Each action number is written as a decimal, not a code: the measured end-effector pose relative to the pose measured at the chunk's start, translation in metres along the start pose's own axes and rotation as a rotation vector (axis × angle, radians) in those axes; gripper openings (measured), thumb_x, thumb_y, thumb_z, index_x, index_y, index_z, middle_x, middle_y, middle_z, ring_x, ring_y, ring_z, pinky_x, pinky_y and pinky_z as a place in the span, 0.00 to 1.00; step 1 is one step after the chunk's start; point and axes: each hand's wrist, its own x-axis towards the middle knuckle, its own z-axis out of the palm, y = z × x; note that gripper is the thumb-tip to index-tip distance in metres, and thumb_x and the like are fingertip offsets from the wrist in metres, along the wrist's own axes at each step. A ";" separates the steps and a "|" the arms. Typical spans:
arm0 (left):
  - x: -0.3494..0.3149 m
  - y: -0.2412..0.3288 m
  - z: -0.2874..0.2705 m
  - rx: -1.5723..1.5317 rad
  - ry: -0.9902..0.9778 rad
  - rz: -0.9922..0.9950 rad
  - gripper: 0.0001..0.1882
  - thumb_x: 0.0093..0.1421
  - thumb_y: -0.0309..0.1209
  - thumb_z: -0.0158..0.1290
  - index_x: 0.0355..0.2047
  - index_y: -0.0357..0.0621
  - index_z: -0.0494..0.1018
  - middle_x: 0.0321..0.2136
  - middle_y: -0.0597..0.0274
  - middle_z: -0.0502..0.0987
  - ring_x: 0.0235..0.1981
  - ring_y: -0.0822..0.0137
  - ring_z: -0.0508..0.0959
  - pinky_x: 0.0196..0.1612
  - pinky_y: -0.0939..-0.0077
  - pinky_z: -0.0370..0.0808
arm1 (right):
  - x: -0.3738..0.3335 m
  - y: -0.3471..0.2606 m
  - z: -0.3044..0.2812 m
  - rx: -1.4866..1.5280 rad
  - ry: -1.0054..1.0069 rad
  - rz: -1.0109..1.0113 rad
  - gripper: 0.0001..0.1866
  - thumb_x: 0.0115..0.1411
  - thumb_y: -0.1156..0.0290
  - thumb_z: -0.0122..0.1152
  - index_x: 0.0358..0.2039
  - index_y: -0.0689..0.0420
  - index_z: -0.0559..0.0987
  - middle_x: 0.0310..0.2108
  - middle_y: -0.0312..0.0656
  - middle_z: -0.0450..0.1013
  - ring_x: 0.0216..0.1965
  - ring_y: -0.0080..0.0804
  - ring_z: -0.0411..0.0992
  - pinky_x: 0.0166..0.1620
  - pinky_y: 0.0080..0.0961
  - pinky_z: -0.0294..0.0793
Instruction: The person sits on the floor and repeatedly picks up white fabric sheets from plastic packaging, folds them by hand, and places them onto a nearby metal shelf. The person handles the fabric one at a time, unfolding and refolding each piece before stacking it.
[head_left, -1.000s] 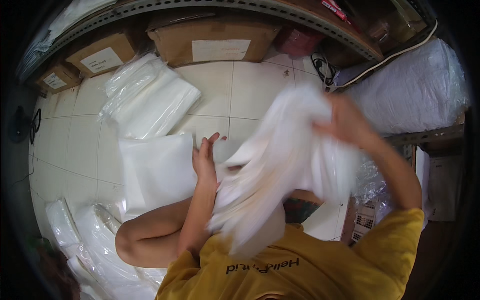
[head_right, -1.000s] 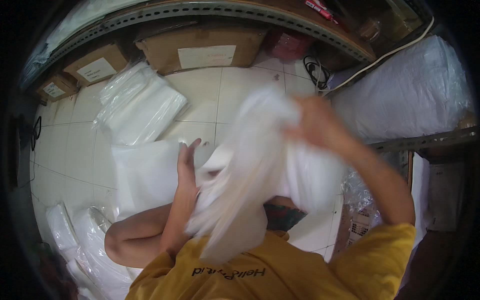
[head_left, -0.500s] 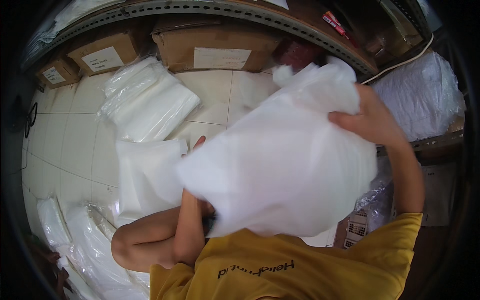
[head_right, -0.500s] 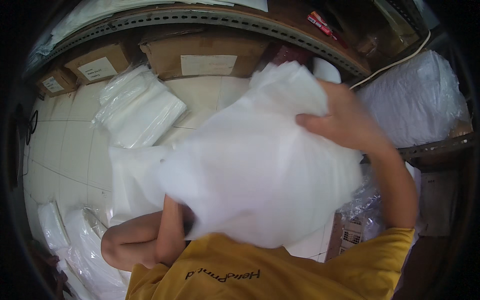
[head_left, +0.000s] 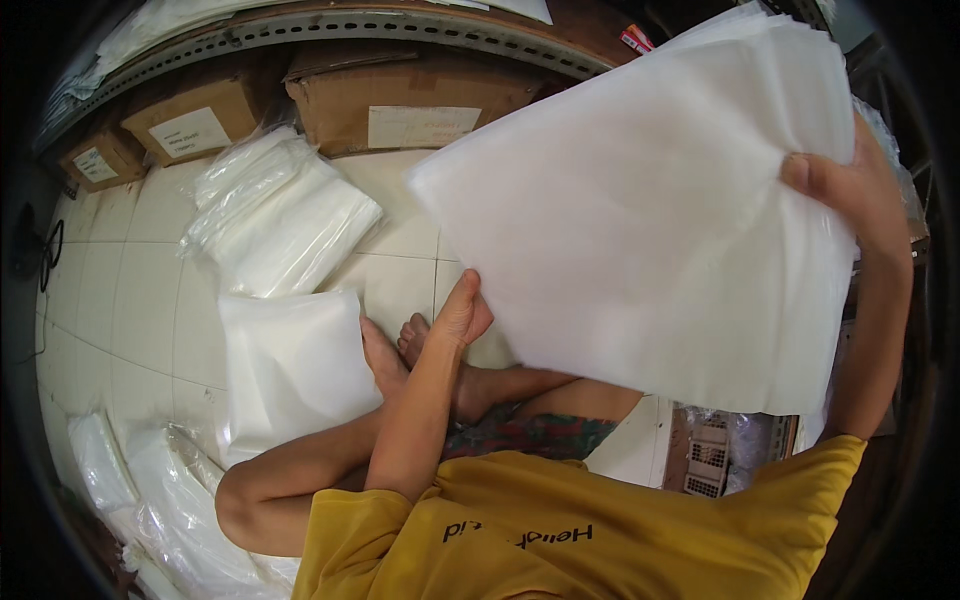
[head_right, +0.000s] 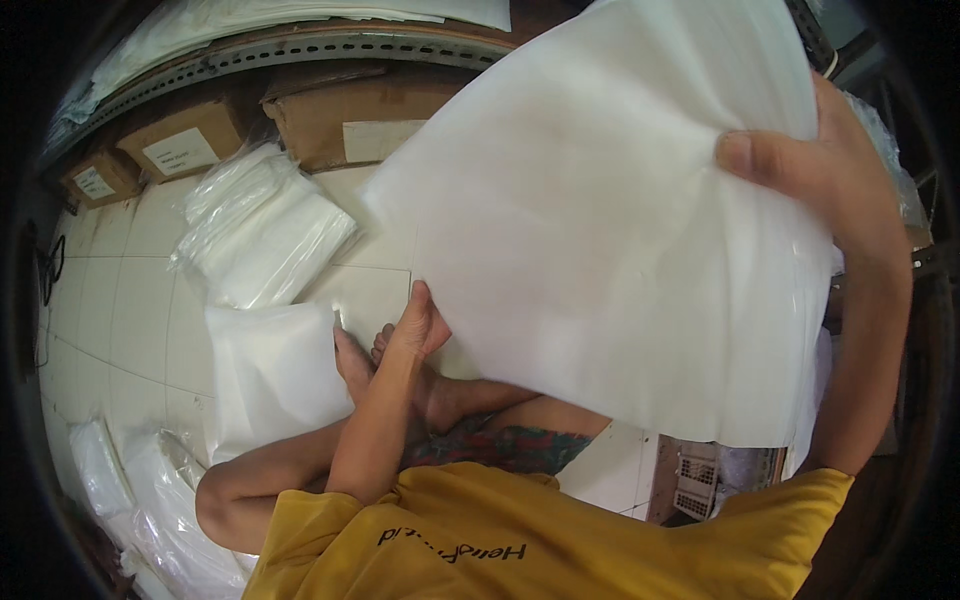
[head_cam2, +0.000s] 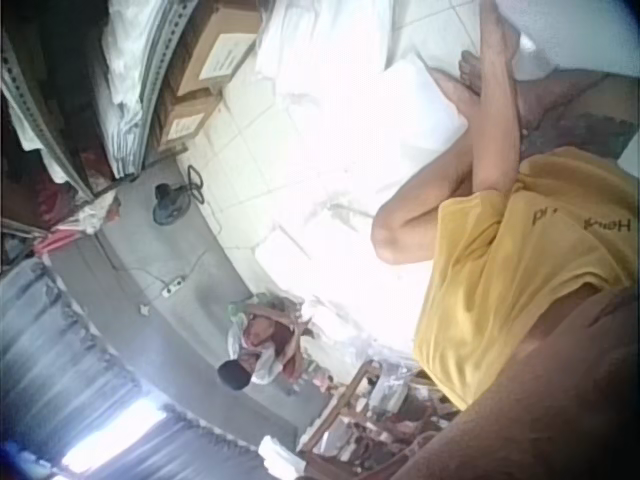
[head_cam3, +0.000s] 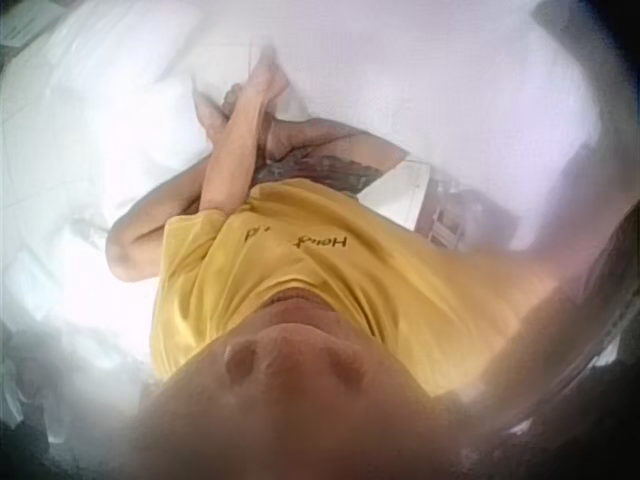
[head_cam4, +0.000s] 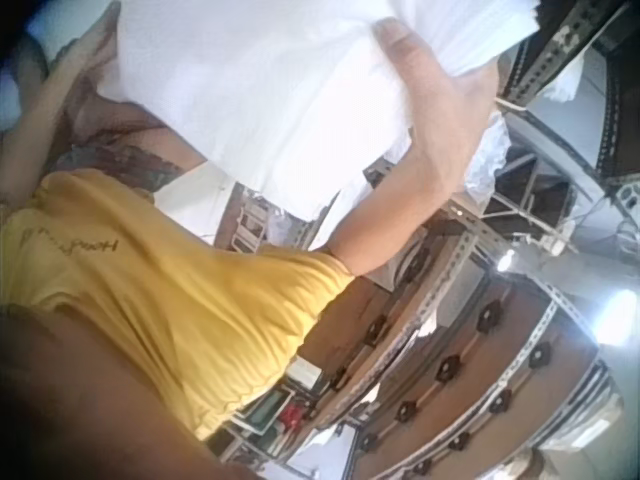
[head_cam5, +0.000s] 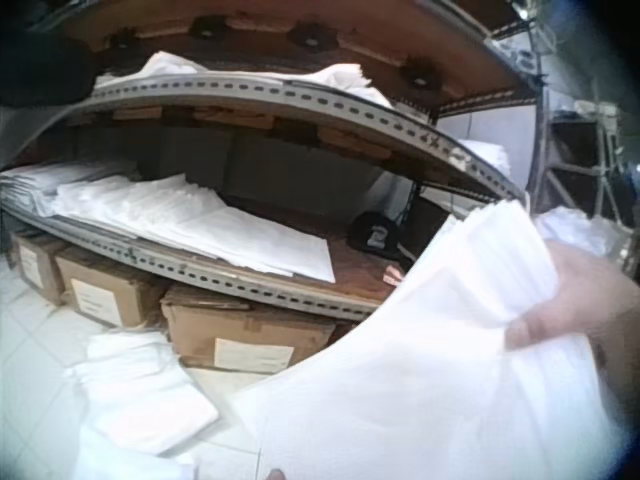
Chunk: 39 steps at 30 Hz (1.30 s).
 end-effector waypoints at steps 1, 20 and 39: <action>-0.001 0.000 -0.006 -0.103 0.066 -0.058 0.58 0.43 0.62 0.65 0.65 0.42 0.54 0.63 0.54 0.62 0.64 0.53 0.61 0.66 0.52 0.59 | 0.005 0.008 -0.002 0.062 -0.016 0.009 0.33 0.45 0.67 0.70 0.52 0.67 0.71 0.42 0.46 0.76 0.40 0.32 0.76 0.46 0.29 0.76; 0.044 0.078 -0.104 0.897 0.566 -0.353 0.28 0.56 0.32 0.58 0.52 0.23 0.67 0.43 0.44 0.77 0.42 0.54 0.79 0.45 0.63 0.77 | 0.048 0.382 0.296 0.985 -0.442 0.770 0.36 0.51 0.66 0.72 0.58 0.62 0.66 0.48 0.46 0.73 0.47 0.36 0.73 0.50 0.36 0.75; 0.046 0.067 -0.119 0.913 0.618 -0.503 0.31 0.57 0.34 0.58 0.53 0.19 0.65 0.44 0.41 0.76 0.41 0.53 0.79 0.47 0.63 0.76 | 0.002 0.451 0.328 0.505 -0.102 0.626 0.13 0.54 0.66 0.66 0.33 0.61 0.75 0.26 0.36 0.72 0.27 0.24 0.68 0.31 0.24 0.68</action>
